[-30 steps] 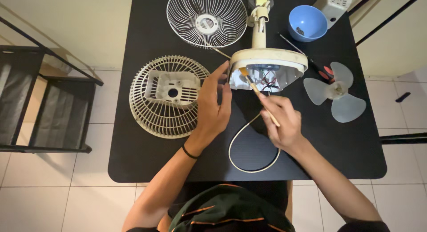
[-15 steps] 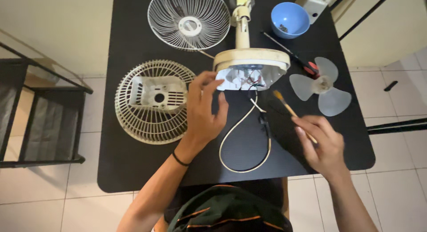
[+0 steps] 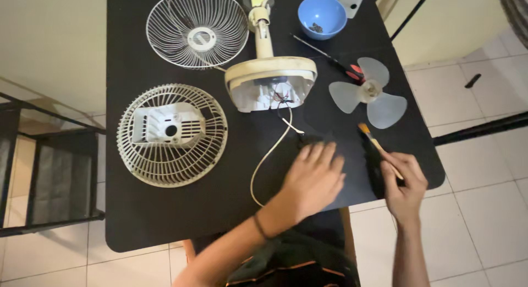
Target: The person assembles a disassembled table fan on a black table. They use a brush to clean the motor housing, then attach the fan base cover and secure it with screws using a screwdriver. The fan blades and cages remain disassembled on the table.
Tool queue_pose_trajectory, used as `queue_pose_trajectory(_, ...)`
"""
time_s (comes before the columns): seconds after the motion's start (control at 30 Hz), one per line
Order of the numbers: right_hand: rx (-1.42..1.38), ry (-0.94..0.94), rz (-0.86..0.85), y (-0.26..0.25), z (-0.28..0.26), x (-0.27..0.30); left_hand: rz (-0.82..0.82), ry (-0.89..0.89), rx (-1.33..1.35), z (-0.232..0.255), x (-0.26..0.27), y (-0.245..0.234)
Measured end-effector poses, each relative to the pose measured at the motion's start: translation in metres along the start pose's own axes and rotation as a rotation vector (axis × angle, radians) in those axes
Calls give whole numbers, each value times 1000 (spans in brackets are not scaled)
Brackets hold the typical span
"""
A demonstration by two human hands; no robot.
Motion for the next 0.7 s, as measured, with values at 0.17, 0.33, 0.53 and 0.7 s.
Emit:
queue_pose_trajectory(0.17, 76, -6, 56, 9, -1, 0, 26, -139, -144, 10, -31, 47)
queue_pose_trajectory(0.33, 93, 1, 62, 12, -9, -2, 47, -161, -142, 12, -25, 58)
queue_pose_trajectory(0.53, 179, 18, 38, 14, -20, -11, -8, -120, -211, 29, -10, 49)
queue_pose_trajectory(0.7, 279, -74, 64, 14, -33, -24, 54, -107, -84, 33, -4, 43)
Point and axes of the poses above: each hand's wrist, its own x-axis away from the middle knuckle, its own y-axis out of the palm, z = x × y, the point moved 5 cm from there along -x, towards the middle knuckle, and after that the axes turned 9 degrees about y, right-handed, at the moved point
